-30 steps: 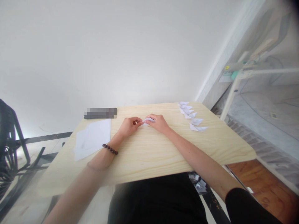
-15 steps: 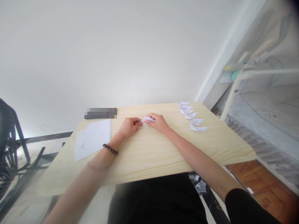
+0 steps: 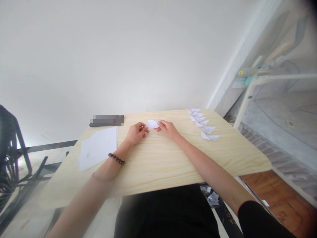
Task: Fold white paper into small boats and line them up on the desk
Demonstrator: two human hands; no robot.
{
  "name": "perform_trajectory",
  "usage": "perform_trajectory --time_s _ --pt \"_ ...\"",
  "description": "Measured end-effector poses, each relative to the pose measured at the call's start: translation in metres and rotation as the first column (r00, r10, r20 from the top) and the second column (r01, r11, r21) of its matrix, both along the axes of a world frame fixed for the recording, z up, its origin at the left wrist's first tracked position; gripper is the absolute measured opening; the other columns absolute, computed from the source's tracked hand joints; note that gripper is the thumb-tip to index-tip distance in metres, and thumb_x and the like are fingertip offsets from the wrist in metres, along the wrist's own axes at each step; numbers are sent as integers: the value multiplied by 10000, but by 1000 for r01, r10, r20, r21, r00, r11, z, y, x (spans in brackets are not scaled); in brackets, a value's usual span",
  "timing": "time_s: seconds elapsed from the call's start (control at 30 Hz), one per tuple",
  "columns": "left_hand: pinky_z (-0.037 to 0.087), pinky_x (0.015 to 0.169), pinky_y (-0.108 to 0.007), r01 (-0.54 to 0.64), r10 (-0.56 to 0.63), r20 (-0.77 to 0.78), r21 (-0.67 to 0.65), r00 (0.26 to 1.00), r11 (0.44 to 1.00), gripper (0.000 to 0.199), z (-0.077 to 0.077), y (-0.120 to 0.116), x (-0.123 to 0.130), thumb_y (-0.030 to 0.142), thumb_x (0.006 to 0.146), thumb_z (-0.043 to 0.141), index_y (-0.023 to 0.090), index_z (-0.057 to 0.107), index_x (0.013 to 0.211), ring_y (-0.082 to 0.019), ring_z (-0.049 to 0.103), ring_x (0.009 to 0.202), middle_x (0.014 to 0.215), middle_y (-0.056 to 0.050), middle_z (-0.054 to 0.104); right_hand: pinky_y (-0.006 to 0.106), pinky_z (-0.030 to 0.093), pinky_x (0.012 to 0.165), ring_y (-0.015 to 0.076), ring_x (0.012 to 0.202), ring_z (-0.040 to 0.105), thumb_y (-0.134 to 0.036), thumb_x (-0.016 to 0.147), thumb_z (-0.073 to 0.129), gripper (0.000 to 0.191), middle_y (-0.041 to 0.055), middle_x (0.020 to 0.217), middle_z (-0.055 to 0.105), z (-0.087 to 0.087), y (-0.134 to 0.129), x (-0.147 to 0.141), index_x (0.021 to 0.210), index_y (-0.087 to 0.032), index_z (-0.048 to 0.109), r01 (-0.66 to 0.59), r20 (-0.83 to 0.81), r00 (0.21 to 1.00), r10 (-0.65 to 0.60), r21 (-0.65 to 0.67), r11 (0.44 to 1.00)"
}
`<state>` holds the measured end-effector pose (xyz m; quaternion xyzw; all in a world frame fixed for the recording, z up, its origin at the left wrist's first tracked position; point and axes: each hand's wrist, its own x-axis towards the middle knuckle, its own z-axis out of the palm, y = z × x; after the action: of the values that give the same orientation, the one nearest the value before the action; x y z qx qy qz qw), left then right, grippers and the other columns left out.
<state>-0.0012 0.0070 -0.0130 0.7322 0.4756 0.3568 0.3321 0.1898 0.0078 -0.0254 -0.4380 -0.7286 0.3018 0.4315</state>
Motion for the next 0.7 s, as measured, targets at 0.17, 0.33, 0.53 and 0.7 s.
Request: perform_trajectory --time_s 0.17,0.33,0.53,0.7 --pt "396 508 -216 93 -96 -64 -44 993 995 411 1 -1 -2 509 736 450 145 604 849 -138 577 563 739 -58 671 209 397 620 118 663 595 -374 839 362 324 19 696 654 0 1 2 787 -159 598 6 112 994 -15 83 997" --pt "400 523 -220 114 -117 -66 -43 991 993 426 2 0 -3 516 731 454 141 624 841 -141 576 560 708 -48 670 201 390 593 107 612 581 -377 838 366 335 13 668 655 3 -1 2 769 -156 607 20 137 990 -34 105 994" --pt "364 466 -213 65 -67 -23 -65 998 996 427 3 1 -3 519 748 436 133 587 849 -139 576 533 746 -68 671 220 447 642 121 662 613 -441 823 359 379 54 768 664 0 1 2 810 -143 592 -7 -32 999 7 2 1000" --pt "397 527 -227 134 -135 2 -110 991 985 420 2 0 -5 514 749 447 135 574 878 -147 582 579 735 -63 668 223 458 640 121 644 619 -455 827 339 393 49 764 669 -2 3 3 804 -152 587 19 -14 1000 -19 -3 1000"
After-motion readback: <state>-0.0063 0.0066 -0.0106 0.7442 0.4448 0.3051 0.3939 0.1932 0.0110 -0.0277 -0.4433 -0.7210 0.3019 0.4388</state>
